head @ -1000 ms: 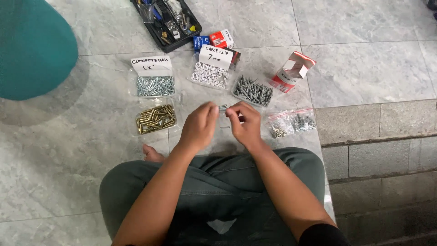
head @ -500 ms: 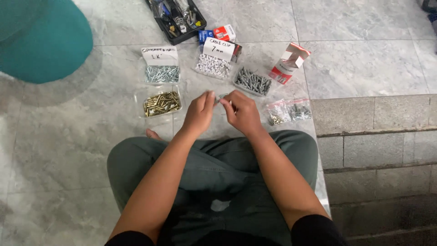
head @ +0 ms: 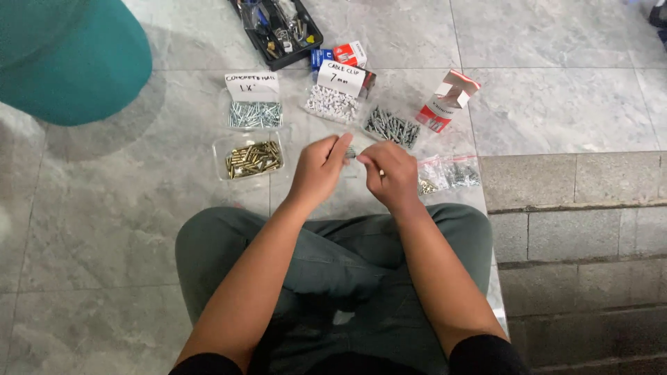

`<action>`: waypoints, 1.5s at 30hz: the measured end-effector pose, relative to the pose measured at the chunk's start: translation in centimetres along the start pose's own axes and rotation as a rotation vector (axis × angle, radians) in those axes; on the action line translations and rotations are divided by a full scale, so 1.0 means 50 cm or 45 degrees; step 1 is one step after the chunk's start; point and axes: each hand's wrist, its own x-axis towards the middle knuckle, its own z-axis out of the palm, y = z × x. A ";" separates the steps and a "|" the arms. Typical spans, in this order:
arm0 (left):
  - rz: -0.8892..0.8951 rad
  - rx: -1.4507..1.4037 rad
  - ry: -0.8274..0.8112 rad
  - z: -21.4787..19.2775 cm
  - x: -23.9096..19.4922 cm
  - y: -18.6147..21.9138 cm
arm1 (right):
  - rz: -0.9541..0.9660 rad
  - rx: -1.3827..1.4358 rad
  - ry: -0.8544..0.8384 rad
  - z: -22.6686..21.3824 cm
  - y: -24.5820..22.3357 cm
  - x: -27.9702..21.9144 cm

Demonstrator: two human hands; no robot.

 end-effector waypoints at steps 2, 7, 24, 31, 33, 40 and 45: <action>-0.073 -0.084 0.006 0.009 -0.002 -0.023 | 0.064 0.080 -0.024 0.012 0.001 -0.003; 0.137 0.101 -0.190 -0.026 -0.013 0.015 | 0.903 0.576 -0.221 0.040 0.049 -0.043; 0.114 0.519 -0.201 -0.012 0.033 -0.081 | 1.232 0.736 -0.473 0.048 0.075 -0.034; -0.475 -0.097 -0.160 -0.018 0.064 -0.164 | 0.756 0.313 -0.340 0.078 0.122 -0.058; -0.535 0.170 -0.191 -0.018 0.068 -0.202 | 0.783 0.225 -0.379 0.083 0.157 -0.076; -0.306 0.651 -0.331 0.022 0.081 -0.277 | 1.266 -0.121 -0.998 0.109 0.186 -0.115; -0.468 0.855 -0.481 0.036 0.066 -0.366 | 1.346 -0.257 -1.207 0.146 0.226 -0.177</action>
